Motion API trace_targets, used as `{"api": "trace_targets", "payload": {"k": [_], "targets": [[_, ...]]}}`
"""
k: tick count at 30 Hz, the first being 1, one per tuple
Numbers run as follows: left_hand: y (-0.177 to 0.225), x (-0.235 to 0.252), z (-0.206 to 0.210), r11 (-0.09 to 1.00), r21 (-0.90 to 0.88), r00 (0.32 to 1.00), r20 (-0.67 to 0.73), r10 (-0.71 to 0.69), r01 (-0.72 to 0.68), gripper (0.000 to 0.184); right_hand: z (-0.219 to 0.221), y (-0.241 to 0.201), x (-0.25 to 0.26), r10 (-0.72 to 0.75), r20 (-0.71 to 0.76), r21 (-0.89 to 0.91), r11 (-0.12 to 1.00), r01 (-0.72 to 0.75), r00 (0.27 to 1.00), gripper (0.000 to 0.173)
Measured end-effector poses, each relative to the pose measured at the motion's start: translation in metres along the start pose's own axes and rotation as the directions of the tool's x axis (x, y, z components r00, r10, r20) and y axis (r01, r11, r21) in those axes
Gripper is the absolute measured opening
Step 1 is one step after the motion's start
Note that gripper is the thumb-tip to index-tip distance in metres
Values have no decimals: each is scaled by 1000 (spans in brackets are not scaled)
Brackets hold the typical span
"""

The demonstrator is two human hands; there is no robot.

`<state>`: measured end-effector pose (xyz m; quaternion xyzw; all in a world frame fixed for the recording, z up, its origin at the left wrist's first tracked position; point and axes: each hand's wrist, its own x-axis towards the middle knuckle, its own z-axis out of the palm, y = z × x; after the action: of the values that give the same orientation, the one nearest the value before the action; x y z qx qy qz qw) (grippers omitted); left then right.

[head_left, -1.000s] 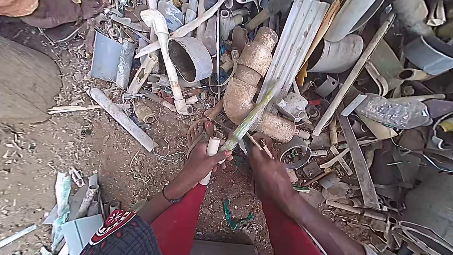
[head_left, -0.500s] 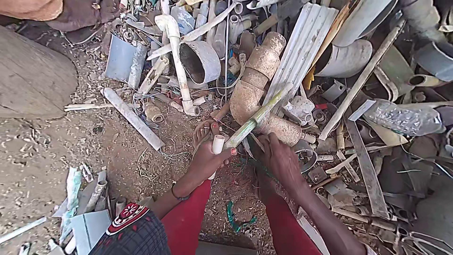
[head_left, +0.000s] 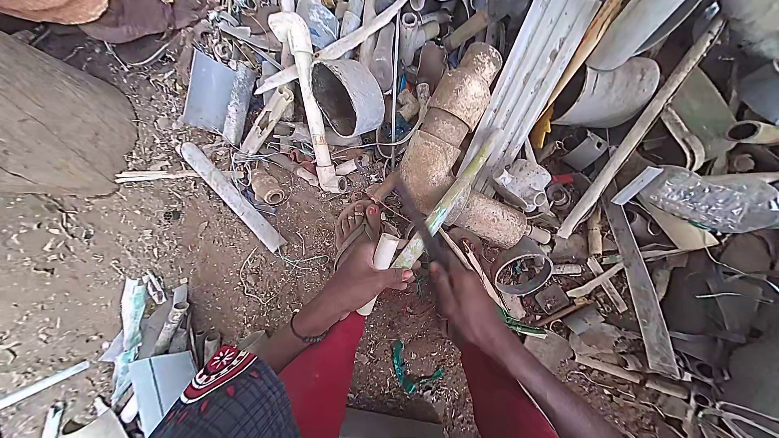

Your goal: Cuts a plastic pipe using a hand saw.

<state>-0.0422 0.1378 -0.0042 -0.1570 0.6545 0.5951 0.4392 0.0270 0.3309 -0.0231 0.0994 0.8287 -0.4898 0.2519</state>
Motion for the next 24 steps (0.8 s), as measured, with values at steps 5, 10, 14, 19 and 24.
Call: {"api": "trace_targets", "payload": {"k": [5, 10, 14, 19, 24], "targets": [[-5, 4, -1, 997, 65, 998, -52, 43, -40, 49, -2, 1, 15, -48, -49, -111, 993, 42, 998, 43], [-2, 3, 2, 994, 113, 997, -70, 15, -7, 47, 12, -11, 4, -56, -42, -103, 993, 51, 998, 41], [-5, 5, 1, 986, 168, 998, -63, 8, 3, 53, 8, -2, 16, -44, -34, -135, 990, 39, 998, 43], [0, 5, 4, 991, 131, 994, -104, 22, -8, 44, 18, -12, 9, -118, -67, -158, 982, 107, 991, 40], [-5, 7, 2, 990, 141, 999, -24, 23, -19, 53, 0, 8, 34, -30, -201, -125, 992, 5, 979, 43]]}}
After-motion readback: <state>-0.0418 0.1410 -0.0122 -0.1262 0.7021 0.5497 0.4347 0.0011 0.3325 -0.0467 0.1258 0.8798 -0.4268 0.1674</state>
